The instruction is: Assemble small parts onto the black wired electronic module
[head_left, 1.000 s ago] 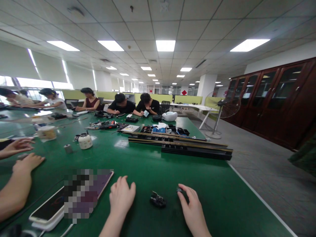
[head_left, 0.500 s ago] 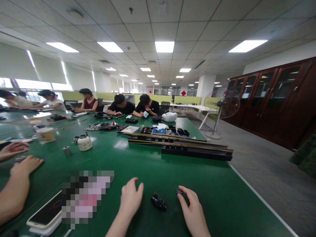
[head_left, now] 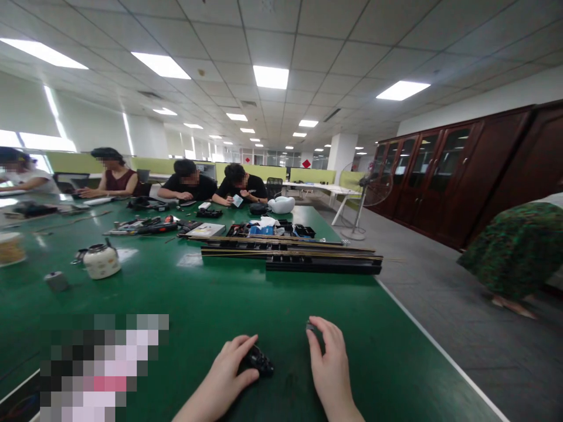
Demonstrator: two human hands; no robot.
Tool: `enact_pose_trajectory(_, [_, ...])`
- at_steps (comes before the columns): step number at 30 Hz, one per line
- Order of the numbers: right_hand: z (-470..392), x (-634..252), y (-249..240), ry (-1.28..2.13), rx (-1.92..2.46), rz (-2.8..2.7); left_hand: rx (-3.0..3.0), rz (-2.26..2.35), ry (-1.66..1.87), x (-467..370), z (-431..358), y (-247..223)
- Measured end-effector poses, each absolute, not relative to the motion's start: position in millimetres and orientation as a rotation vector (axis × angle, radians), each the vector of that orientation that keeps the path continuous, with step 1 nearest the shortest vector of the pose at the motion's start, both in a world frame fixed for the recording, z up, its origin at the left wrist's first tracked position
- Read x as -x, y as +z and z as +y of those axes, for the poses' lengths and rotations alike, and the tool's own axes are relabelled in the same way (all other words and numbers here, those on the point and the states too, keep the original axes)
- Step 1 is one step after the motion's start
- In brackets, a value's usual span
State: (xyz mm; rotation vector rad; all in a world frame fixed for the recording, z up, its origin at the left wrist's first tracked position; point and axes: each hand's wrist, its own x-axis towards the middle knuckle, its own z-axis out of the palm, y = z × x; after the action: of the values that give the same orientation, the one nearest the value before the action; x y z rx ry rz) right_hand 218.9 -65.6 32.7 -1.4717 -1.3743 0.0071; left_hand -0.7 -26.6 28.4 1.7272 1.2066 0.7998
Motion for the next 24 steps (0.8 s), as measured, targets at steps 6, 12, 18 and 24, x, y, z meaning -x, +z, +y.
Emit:
enact_pose_trajectory(6, [-67.1,-207.4,31.8,0.334,1.442,-1.457,-1.836,1.222,0.745,-1.5,-23.6,28.8])
enact_pose_trajectory(12, [-62.8,-193.2,24.5,0.627,1.356,-1.508,-1.795,1.157,0.737,-0.6,-26.6,38.6])
enact_pose_trajectory(18, [-61.5,-191.6,21.4,0.671,1.381,-1.496,-1.78,1.228,0.792,-6.9,-36.2,41.0])
enact_pose_trajectory(24, [-62.6,-192.5,25.3,0.737,1.353,-1.48,-1.772,1.191,0.816,-14.3,-40.8,41.6])
